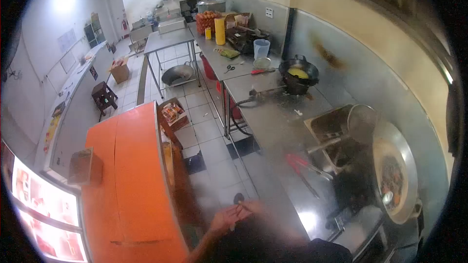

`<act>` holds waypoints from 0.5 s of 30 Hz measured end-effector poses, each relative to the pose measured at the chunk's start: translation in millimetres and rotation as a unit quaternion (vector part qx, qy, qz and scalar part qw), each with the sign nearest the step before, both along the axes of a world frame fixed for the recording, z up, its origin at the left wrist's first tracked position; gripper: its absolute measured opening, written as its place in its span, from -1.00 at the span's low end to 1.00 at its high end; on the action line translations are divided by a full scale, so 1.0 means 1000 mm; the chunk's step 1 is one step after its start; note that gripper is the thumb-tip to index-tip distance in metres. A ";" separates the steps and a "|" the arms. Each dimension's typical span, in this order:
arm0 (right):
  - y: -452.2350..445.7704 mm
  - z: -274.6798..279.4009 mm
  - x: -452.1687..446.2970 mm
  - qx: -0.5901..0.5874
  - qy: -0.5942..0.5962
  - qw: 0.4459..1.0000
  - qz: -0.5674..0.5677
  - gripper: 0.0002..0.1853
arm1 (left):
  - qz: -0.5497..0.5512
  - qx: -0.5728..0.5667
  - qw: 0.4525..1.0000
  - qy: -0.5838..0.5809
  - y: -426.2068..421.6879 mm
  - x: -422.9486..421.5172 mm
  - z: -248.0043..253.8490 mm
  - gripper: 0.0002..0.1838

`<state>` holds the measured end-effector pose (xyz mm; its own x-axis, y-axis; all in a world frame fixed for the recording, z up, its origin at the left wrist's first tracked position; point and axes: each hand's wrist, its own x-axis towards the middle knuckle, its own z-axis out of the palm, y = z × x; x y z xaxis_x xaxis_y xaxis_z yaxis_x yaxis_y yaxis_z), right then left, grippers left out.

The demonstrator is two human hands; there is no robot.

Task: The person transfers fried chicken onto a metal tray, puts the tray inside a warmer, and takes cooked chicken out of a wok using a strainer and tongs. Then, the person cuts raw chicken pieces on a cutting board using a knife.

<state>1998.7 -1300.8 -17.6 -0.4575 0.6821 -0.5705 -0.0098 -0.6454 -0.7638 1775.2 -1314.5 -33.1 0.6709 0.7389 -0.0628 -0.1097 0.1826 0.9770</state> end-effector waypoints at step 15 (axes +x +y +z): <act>0.312 0.037 0.054 0.223 -0.174 0.952 -0.117 -0.53 | 0.062 -0.103 0.992 0.025 0.380 0.062 0.071 -0.48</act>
